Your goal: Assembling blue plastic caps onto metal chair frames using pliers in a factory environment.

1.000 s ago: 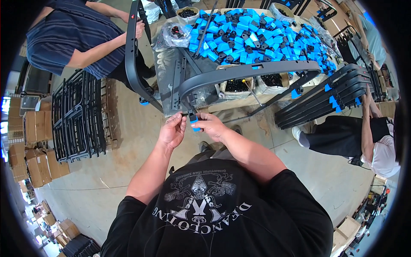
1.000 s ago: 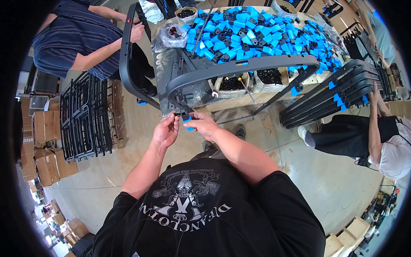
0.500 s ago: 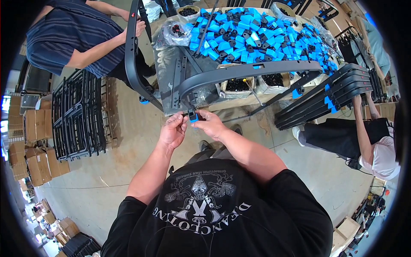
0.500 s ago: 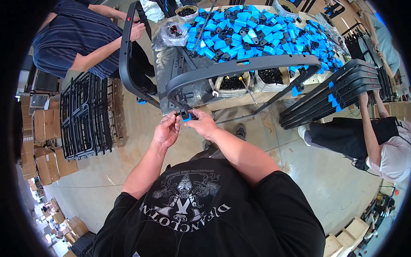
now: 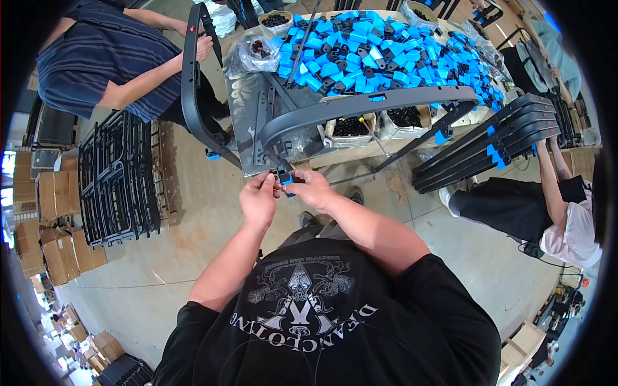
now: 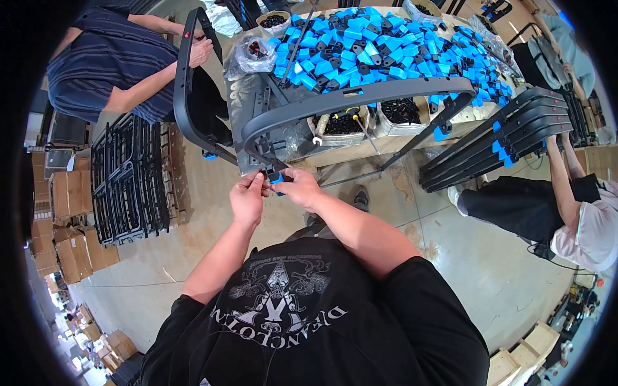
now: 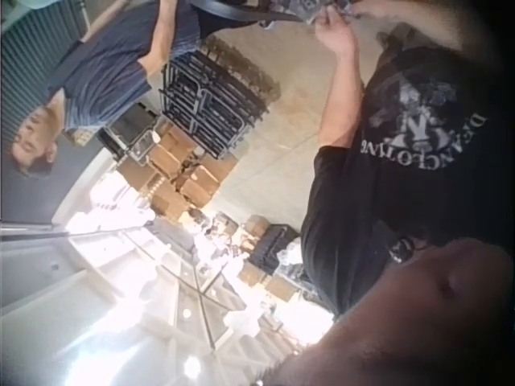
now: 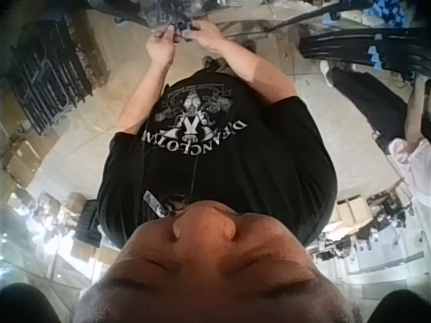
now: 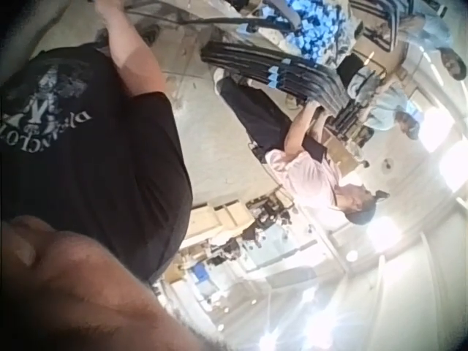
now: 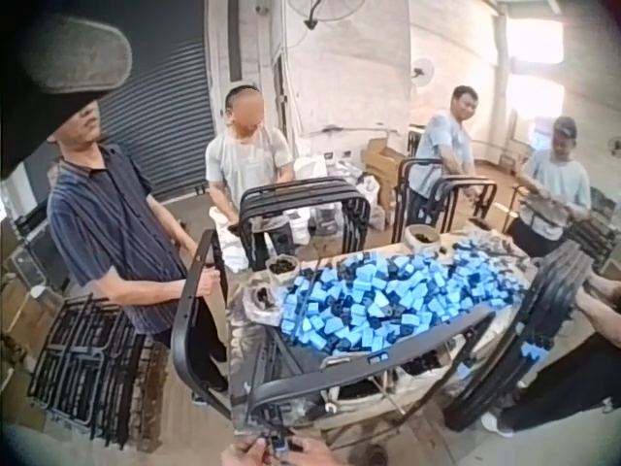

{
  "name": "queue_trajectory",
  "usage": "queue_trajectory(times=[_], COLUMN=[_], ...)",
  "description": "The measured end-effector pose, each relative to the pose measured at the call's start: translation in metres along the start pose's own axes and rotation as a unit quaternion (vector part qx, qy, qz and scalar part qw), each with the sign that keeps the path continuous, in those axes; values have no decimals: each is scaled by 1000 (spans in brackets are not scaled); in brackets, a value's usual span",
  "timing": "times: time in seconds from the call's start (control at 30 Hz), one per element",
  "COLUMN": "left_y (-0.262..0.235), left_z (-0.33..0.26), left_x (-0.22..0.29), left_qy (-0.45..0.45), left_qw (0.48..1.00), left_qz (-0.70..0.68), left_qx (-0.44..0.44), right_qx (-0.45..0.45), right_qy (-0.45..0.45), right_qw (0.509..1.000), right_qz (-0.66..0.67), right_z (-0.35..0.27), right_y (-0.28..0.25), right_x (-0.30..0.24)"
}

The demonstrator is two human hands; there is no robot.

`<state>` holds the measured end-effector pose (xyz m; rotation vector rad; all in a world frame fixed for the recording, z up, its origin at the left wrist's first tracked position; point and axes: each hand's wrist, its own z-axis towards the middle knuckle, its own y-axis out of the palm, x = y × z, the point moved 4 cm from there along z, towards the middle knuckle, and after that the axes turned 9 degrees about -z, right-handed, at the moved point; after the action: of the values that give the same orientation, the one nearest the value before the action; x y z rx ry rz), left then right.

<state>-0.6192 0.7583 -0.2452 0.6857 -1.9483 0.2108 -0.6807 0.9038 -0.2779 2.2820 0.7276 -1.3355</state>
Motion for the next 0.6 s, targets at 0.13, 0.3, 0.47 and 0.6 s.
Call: queue_trajectory(times=[0.13, 0.3, 0.47, 0.6], left_y=[7, 3, 21, 24], left_z=[-19, -19, -38, -41], left_x=[-14, -21, -14, 1], left_qy=[267, 185, 209, 173], left_qw=[942, 964, 939, 935], left_qz=[205, 189, 223, 273], left_qx=[9, -28, -156, -150], right_qx=[-13, 11, 18, 0], right_qy=[-14, -30, -40, -12], right_qw=[998, 999, 999, 1000], right_qz=[62, -20, -19, 1], right_z=[4, 14, 18, 0], right_y=[4, 3, 0, 5], right_x=[4, 16, 24, -10])
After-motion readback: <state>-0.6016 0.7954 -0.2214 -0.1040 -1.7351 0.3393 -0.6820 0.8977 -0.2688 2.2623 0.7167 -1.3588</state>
